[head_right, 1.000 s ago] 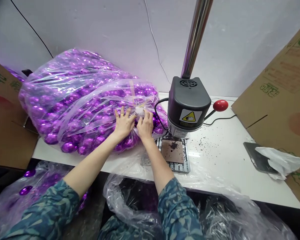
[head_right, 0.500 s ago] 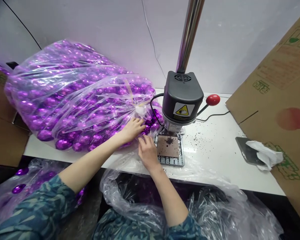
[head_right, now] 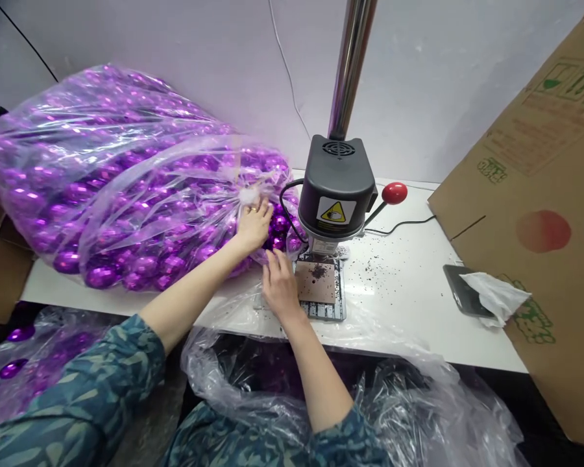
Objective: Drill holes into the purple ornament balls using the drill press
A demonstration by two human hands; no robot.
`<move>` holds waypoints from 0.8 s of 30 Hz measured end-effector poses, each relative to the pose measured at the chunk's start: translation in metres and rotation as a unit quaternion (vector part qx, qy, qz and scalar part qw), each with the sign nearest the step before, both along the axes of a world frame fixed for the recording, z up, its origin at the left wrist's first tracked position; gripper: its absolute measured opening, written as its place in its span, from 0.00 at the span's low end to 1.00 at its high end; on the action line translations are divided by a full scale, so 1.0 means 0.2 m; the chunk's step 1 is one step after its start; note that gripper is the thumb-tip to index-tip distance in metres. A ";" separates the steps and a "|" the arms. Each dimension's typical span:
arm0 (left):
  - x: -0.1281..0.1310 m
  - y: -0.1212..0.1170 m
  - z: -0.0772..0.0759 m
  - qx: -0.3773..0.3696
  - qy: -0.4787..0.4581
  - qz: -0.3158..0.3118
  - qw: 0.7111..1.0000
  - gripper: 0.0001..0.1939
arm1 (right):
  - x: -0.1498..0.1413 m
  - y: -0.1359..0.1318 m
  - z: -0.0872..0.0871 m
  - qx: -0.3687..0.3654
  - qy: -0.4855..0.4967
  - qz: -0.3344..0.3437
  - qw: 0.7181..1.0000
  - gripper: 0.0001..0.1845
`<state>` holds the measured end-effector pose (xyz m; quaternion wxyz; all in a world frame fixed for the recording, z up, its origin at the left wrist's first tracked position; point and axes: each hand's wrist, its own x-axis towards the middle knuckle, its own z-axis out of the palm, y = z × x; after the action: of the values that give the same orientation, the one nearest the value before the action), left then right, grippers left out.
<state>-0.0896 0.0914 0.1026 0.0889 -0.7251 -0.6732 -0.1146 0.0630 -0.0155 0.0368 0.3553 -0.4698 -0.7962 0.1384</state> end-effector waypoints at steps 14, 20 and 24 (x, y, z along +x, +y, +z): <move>-0.15 0.08 0.07 -0.147 0.116 0.000 0.982 0.20 | -0.12 0.01 -0.10 -0.064 -0.106 0.001 0.992 0.29; -0.15 0.12 0.09 -0.167 0.140 0.018 0.976 0.17 | -0.12 0.00 -0.10 -0.068 -0.107 0.002 0.992 0.29; -0.14 0.09 0.10 -0.150 0.139 0.007 0.979 0.19 | -0.11 0.01 -0.10 -0.061 -0.086 0.002 0.994 0.29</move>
<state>-0.1175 0.1091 0.1227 0.0724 -0.7344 -0.6688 0.0898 0.0411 -0.0134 0.0160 0.2556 -0.4988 -0.8151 0.1464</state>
